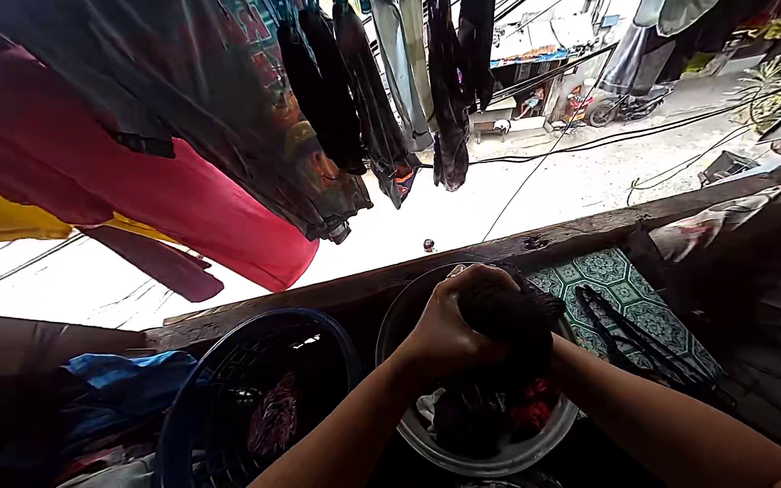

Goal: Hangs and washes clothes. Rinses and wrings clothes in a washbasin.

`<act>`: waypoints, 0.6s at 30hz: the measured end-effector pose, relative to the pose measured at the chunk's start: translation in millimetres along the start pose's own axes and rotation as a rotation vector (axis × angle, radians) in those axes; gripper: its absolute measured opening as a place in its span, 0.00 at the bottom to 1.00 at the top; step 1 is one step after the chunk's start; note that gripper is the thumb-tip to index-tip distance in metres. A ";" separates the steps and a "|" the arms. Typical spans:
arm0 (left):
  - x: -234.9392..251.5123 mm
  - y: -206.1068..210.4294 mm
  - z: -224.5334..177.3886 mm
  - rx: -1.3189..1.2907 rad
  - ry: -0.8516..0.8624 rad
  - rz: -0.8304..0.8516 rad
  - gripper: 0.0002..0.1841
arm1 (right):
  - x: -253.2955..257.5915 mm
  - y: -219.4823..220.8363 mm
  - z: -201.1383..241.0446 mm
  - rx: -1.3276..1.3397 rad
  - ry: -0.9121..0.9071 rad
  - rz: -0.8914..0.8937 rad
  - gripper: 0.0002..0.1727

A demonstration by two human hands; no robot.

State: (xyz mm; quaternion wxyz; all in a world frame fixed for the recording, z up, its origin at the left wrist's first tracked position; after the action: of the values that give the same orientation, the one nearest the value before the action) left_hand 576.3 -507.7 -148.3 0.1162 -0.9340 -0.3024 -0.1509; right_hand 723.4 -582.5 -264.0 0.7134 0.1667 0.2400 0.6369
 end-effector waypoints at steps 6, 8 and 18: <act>-15.1 -9.4 9.2 -0.012 0.035 -0.062 0.39 | -18.1 33.5 9.8 0.407 0.311 0.073 0.28; -20.2 -15.4 12.4 -0.009 0.057 -0.039 0.46 | -20.4 32.7 3.8 0.546 0.307 0.082 0.28; -82.2 -7.4 31.0 -0.320 -0.409 -0.610 0.64 | -18.4 3.5 21.6 0.110 -0.316 0.052 0.15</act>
State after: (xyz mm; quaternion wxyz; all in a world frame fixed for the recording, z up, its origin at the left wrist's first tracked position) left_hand 514.9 -535.9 -205.0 -0.1432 -0.8185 -0.5552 -0.0347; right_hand 731.1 -598.7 -241.8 0.7153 0.3096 0.1549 0.6070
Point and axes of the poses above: each hand's wrist, its own x-axis towards the middle knuckle, its own y-axis out of the palm, z = x × y, the point moved 3 cm from there along x, towards the middle knuckle, and after that the axes turned 1 degree about z, right-handed, at the moved point
